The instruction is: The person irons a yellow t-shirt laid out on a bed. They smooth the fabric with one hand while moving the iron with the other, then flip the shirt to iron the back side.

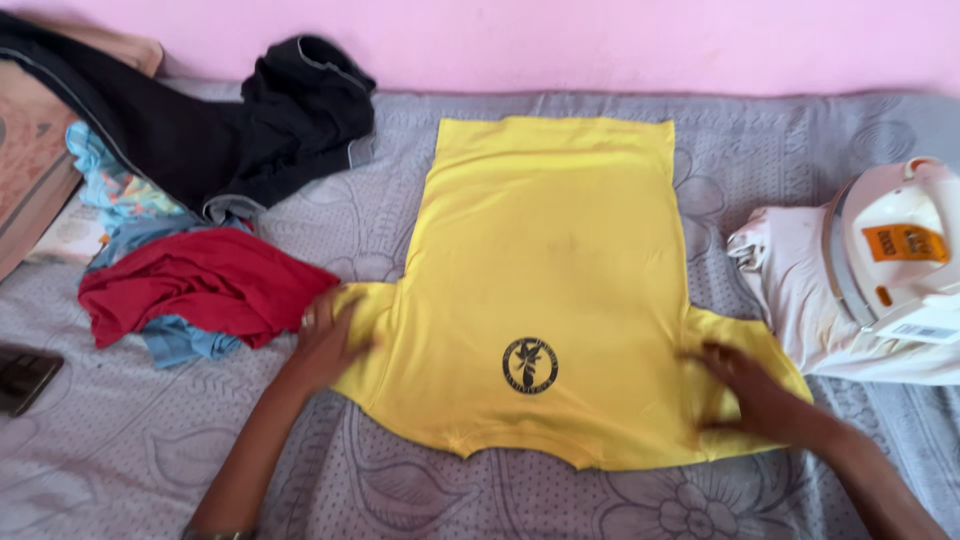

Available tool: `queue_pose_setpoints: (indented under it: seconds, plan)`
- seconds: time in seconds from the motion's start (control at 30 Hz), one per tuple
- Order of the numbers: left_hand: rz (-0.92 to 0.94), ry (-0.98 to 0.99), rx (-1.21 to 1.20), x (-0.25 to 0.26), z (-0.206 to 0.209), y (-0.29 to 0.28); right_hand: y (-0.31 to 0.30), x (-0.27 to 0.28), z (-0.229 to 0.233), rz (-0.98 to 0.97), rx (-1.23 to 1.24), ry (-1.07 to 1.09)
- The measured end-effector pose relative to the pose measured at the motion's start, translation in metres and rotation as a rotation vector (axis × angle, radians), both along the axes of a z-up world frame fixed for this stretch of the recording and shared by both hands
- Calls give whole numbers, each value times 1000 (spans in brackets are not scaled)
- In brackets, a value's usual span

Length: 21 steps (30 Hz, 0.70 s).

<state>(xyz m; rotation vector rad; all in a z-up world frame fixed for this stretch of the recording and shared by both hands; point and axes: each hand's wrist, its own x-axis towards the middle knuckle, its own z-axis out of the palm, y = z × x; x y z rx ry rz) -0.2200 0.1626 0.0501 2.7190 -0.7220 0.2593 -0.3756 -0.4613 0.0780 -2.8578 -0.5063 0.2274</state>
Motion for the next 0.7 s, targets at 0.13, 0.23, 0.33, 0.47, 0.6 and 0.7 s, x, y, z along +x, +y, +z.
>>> queue_pose_setpoints:
  seconds: [0.13, 0.23, 0.33, 0.47, 0.6, 0.7]
  plan:
    - [-103, 500, 194, -49, 37, -8, -5, -55, 29, -125, 106, 243]
    - [-114, 517, 267, -69, 44, -15, 8, -70, 25, -197, 119, 103]
    - [-141, 329, 235, -70, 32, -21, 8, -65, 16, -190, 96, -96]
    - [-189, 221, 154, -61, 26, -10, -13, -62, 23, -248, 142, -82]
    - [-179, 243, 187, -72, 47, 0, -27, -74, 40, -284, 56, 54]
    - [-125, 466, 299, -90, 67, 3, -33, -88, 44, -252, 40, 184]
